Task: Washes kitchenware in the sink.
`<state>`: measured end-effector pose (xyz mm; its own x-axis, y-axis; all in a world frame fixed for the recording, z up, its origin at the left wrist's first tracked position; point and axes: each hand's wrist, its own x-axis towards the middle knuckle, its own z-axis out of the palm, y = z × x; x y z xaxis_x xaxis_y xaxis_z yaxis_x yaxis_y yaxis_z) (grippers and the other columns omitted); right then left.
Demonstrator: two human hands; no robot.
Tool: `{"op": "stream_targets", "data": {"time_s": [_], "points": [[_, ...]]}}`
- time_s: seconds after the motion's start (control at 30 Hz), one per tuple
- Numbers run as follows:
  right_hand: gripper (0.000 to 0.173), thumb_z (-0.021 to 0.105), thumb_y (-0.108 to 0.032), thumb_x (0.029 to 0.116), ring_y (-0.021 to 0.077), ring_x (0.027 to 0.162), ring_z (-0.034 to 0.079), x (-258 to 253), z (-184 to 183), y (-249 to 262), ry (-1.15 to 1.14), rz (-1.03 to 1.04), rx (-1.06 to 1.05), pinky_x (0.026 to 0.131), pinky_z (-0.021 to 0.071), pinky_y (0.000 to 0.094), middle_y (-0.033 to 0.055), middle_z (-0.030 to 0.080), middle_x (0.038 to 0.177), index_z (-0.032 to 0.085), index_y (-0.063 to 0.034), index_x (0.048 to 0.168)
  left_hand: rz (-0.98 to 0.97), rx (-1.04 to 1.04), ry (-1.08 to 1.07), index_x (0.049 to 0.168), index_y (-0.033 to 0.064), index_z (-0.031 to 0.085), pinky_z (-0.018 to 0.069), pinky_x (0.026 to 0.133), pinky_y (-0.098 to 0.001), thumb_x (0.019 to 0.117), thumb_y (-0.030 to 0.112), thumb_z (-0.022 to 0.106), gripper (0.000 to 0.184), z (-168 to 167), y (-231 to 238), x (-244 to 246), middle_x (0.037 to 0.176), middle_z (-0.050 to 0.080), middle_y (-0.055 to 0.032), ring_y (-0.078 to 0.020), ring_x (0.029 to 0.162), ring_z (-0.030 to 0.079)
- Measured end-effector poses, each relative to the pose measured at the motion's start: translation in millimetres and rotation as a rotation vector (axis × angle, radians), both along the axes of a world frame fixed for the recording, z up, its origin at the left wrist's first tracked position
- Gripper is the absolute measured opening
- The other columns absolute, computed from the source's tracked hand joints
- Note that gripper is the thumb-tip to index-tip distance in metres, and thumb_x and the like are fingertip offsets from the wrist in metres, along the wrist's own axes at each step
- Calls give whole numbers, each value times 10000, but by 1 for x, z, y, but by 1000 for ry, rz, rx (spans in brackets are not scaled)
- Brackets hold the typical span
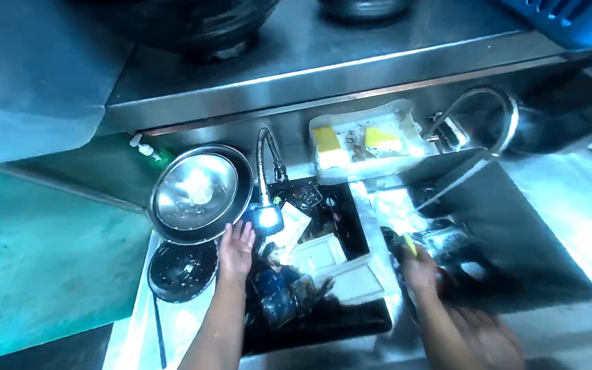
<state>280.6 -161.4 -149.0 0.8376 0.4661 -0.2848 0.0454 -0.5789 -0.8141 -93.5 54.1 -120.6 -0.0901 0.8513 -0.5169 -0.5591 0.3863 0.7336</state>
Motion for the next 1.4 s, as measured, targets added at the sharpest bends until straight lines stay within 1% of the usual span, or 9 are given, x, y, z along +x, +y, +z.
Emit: {"op": "stream_targets", "data": {"time_s": [0.17, 0.3, 0.67, 0.83, 1.0, 1.1, 1.23, 1.33, 1.4], "points": [[296, 621, -222, 1020, 248, 882, 684, -45, 21, -16, -81, 1, -11, 822, 571, 495, 161, 702, 999, 660, -8, 1222, -610, 95, 956, 1264, 49, 685, 590, 902, -462, 965, 230, 710, 350, -37, -16, 38, 1154, 725, -126, -244, 1012, 711], [348, 604, -215, 1019, 296, 1094, 659, -65, 17, -29, -133, 73, -71, 967, 538, 518, 199, 659, 1228, 638, -6, 1296, -767, 64, 1545, 1340, 81, 657, 418, 1136, -517, 954, 291, 636, 440, -61, -23, 36, 1397, 611, -153, -337, 1339, 537], [291, 561, -149, 987, 380, 1114, 649, 7, 136, 169, -662, 488, 196, 942, 535, 588, 229, 655, 1207, 675, -4, 1212, -949, 7, 1492, 1263, 67, 686, 489, 1063, -528, 987, 317, 594, 383, -38, -10, 38, 1283, 665, -164, -327, 1226, 626], [495, 630, -338, 940, 500, 1372, 459, 53, 136, 289, -637, 726, -461, 985, 427, 752, 245, 533, 1460, 629, -113, 1380, -979, -14, 1669, 1381, 130, 641, 456, 1107, -511, 955, 340, 625, 475, -39, -15, 66, 1404, 604, -152, -327, 1317, 563], [464, 613, -300, 988, 462, 1344, 518, 66, 108, 320, -451, 1085, -755, 1052, 400, 721, 280, 589, 1388, 634, 26, 1318, -1127, 390, 1672, 1546, 184, 470, 295, 1228, -498, 977, 309, 619, 601, -37, 5, 108, 1653, 340, -81, -278, 1530, 298], [523, 637, -273, 964, 425, 1374, 508, 75, 101, 312, -380, 1004, -531, 1082, 407, 698, 215, 560, 1461, 571, -103, 1454, -1457, 482, 1775, 1601, 294, 364, 38, 1239, -656, 923, 286, 651, 737, -39, 30, 128, 1711, 211, -11, -298, 1593, 30], [400, 574, -194, 953, 312, 1264, 618, 48, 108, 255, -579, 604, 105, 1040, 508, 574, 122, 657, 1350, 675, -191, 1339, -1736, 615, 1905, 1351, 193, 642, 46, 1198, -737, 778, 355, 818, 621, -9, 53, 144, 1360, 615, -106, -362, 1383, 454], [394, 557, -128, 974, 238, 1279, 594, -7, 98, 192, -458, 468, 461, 1061, 518, 484, 112, 613, 1391, 642, -107, 1358, -1953, 588, 1829, 1204, 165, 698, 443, 1000, -689, 762, 414, 827, 524, 30, 57, 137, 1130, 714, -141, -380, 1091, 658], [389, 586, -121, 967, 189, 1166, 641, -50, 78, 153, -243, 365, 509, 981, 566, 440, 98, 636, 1328, 624, -77, 1351, -2044, 552, 1803, 1104, 116, 720, 501, 899, -674, 829, 457, 769, 441, 54, 56, 124, 1091, 709, -171, -400, 1053, 665]]}}
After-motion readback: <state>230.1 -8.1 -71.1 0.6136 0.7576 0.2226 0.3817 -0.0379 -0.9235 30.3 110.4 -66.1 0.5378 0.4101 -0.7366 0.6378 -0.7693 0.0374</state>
